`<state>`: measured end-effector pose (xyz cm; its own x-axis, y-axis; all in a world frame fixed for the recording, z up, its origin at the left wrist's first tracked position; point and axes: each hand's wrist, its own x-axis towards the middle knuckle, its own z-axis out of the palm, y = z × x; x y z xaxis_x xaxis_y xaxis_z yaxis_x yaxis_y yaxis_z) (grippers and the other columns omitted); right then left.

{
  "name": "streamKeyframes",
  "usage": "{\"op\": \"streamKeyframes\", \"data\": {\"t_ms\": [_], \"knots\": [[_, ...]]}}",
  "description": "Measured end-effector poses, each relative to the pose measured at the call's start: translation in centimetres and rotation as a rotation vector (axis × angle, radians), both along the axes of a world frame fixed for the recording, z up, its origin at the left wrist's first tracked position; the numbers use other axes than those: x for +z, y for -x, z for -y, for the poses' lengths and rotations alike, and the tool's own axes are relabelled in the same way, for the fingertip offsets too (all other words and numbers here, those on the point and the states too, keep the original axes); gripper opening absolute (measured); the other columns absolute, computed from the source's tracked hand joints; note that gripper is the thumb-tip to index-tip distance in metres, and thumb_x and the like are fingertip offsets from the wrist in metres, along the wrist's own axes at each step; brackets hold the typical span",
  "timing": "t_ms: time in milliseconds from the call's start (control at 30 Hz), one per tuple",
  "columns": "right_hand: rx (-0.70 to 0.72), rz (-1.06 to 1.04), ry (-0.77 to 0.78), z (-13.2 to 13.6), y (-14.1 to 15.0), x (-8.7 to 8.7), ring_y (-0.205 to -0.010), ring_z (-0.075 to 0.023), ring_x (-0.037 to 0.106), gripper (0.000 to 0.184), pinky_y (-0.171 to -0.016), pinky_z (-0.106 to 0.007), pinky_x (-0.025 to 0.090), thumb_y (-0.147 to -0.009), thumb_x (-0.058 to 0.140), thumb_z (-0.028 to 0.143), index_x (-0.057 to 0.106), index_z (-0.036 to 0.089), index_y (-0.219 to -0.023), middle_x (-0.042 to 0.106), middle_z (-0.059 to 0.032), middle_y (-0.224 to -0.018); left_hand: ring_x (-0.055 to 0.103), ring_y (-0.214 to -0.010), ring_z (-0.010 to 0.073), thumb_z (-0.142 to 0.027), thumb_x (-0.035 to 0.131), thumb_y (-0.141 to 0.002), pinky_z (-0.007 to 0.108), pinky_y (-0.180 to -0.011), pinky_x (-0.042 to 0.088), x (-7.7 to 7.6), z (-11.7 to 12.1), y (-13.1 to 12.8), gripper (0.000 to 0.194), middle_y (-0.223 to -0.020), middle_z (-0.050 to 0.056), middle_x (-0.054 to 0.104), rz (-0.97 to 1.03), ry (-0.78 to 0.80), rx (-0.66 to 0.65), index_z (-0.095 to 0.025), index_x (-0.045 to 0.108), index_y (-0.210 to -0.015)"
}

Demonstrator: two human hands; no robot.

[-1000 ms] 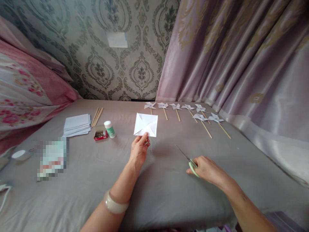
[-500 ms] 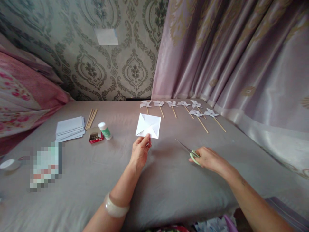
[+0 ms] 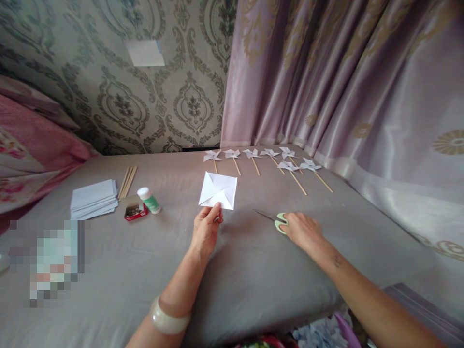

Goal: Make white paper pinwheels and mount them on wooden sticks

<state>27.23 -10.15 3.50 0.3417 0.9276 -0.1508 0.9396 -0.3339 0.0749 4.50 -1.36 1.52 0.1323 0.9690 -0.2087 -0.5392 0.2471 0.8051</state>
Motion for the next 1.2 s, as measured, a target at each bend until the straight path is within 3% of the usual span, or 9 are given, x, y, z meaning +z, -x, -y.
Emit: {"op": "streamKeyframes", "data": {"t_ms": [200, 433, 700, 867, 1033, 1200], "knots": [[0.187, -0.196, -0.003, 0.1, -0.3, -0.3, -0.094, -0.0183, 0.063, 0.023, -0.069, -0.023, 0.036, -0.090, 0.042, 0.018, 0.061, 0.016, -0.103, 0.067, -0.0110, -0.101, 0.048, -0.054, 0.0050, -0.033, 0.083, -0.052, 0.017, -0.053, 0.036, -0.1, 0.0, 0.0, 0.033, -0.060, -0.003, 0.054, 0.013, 0.007, -0.017, -0.014, 0.057, -0.061], [0.085, -0.082, -0.094, 1.2, 0.6, -0.9, -0.087, -0.0195, 0.065, 0.025, -0.066, -0.025, 0.038, -0.092, 0.040, 0.022, 0.064, 0.018, -0.098, 0.066, -0.0107, -0.103, 0.048, -0.054, 0.0049, -0.033, 0.085, -0.048, 0.017, -0.052, 0.037, 0.0, -0.2, -0.1, 0.036, -0.059, -0.003, 0.054, -0.010, 0.027, -0.009, -0.013, 0.057, -0.059], [0.033, -0.224, -0.224, 1.5, -0.9, -1.7, -0.098, -0.0193, 0.061, 0.026, -0.080, -0.024, 0.041, -0.088, 0.047, 0.025, 0.062, 0.017, -0.108, 0.065, -0.0110, -0.108, 0.052, -0.056, 0.0064, -0.022, 0.081, -0.053, 0.016, -0.051, 0.042, 0.0, -0.7, -0.2, 0.025, -0.061, -0.003, 0.056, -0.044, 0.049, 0.022, -0.015, 0.059, -0.062], [-0.225, -0.297, -0.354, 2.5, -5.4, -2.1, -0.095, -0.0169, 0.063, 0.027, -0.079, -0.022, 0.042, -0.084, 0.054, 0.026, 0.066, 0.017, -0.106, 0.070, -0.0078, -0.103, 0.053, -0.058, 0.0060, -0.016, 0.079, -0.055, 0.015, -0.052, 0.044, 0.1, -1.1, -0.3, 0.020, -0.062, -0.003, 0.058, -0.041, 0.086, 0.028, -0.014, 0.061, -0.063], [-0.496, -0.181, -0.430, 4.6, -12.5, -1.5, -0.091, -0.0193, 0.065, 0.036, -0.074, -0.024, 0.043, -0.087, 0.046, 0.030, 0.065, 0.008, -0.109, 0.070, -0.0131, -0.102, 0.052, -0.056, 0.0072, -0.012, 0.077, -0.055, 0.016, -0.049, 0.044, 0.8, -0.9, -0.5, 0.019, -0.059, -0.003, 0.058, -0.038, 0.136, 0.060, -0.014, 0.058, -0.057], [-0.675, -0.065, -0.446, 6.3, -17.8, -1.2, -0.088, -0.0227, 0.065, 0.035, -0.070, -0.026, 0.042, -0.086, 0.046, 0.030, 0.069, 0.008, -0.098, 0.071, -0.0165, -0.095, 0.051, -0.055, 0.0072, -0.011, 0.077, -0.055, 0.016, -0.048, 0.043, 1.0, -0.9, -0.6, 0.020, -0.058, -0.003, 0.057, -0.051, 0.143, 0.048, -0.014, 0.058, -0.057]]}}
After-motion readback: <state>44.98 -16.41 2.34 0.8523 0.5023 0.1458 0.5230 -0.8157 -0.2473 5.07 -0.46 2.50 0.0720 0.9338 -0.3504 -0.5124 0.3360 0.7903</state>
